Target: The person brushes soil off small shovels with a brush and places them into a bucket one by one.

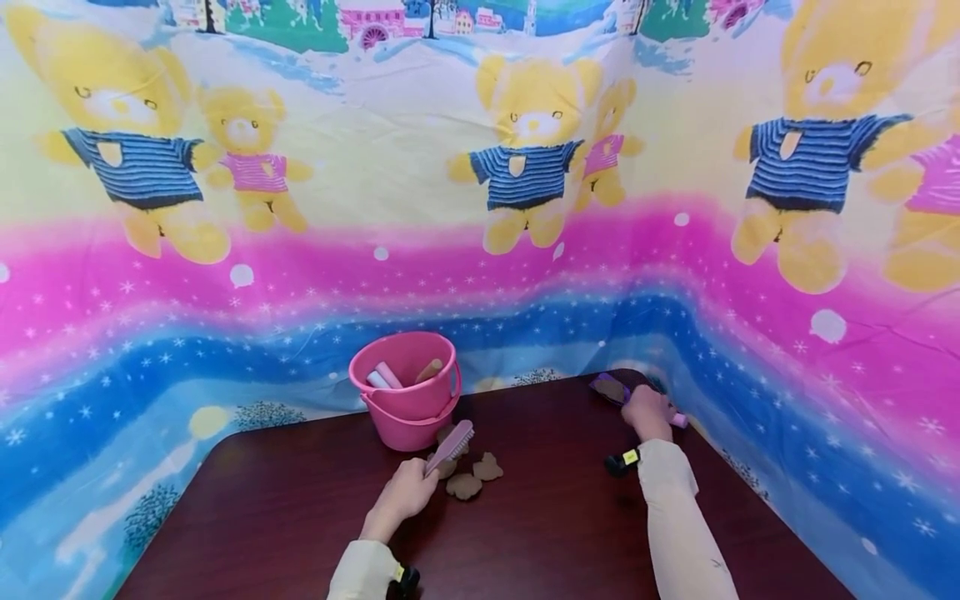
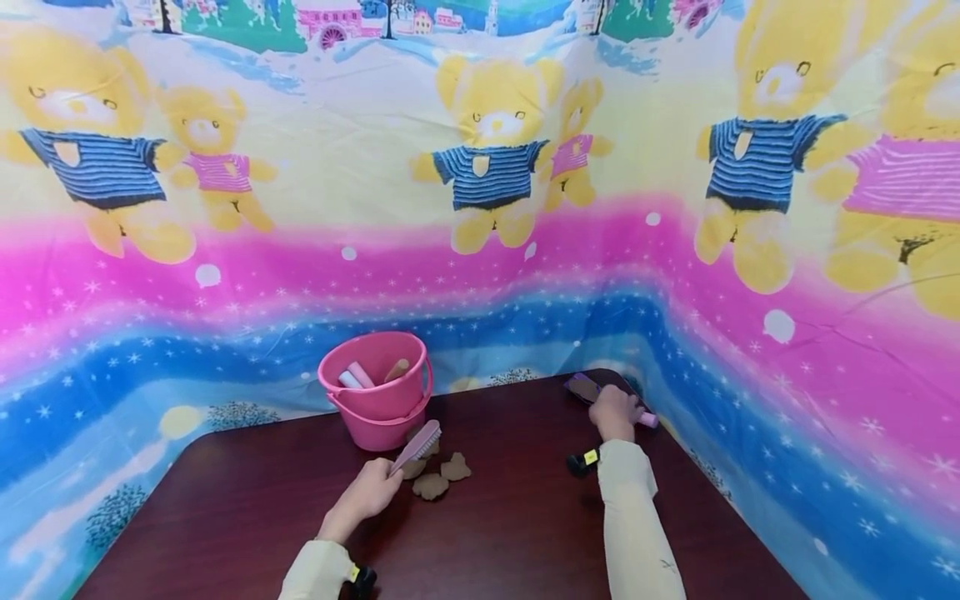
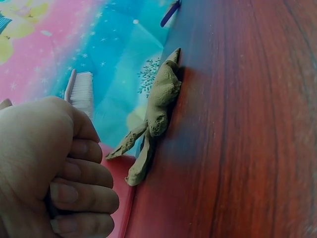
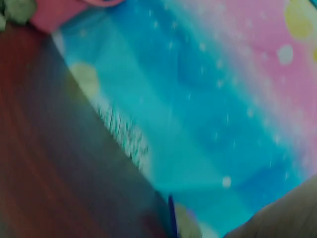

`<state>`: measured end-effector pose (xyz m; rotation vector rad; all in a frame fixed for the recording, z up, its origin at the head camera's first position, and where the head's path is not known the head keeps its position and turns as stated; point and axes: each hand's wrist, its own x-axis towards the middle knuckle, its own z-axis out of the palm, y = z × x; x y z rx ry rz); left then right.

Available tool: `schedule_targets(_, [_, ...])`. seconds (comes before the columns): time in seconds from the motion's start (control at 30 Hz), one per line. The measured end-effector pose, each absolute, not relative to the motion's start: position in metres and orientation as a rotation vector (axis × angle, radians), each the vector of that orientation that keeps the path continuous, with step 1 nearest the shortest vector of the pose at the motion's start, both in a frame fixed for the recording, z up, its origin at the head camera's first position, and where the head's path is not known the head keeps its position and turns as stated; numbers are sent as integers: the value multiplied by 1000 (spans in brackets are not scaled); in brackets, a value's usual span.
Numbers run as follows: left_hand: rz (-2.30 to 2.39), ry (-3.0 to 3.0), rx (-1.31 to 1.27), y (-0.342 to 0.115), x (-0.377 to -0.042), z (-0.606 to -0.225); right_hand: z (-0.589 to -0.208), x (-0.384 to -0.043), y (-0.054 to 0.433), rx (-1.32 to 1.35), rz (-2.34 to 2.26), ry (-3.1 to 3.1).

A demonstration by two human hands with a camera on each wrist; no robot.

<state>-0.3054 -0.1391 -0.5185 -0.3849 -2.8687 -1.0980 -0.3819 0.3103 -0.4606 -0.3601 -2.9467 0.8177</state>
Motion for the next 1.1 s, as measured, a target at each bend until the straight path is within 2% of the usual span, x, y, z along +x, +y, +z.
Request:
schedule_targets(0.27, [-1105, -2880, -409, -139, -304, -521, -479, -369, 331, -504, 855, -2937])
schedule_targets(0.6, [-1108, -2878, -409, -136, -305, -519, -495, -371, 361, -425, 869, -2879])
schedule_targets(0.73, [-1124, -2879, -403, -136, -304, -519, -497, -375, 361, -319, 876, -2735])
schedule_targets(1.1, [-1114, -2869, -422, -135, -306, -521, -503, -407, 374, -131, 658, -2813])
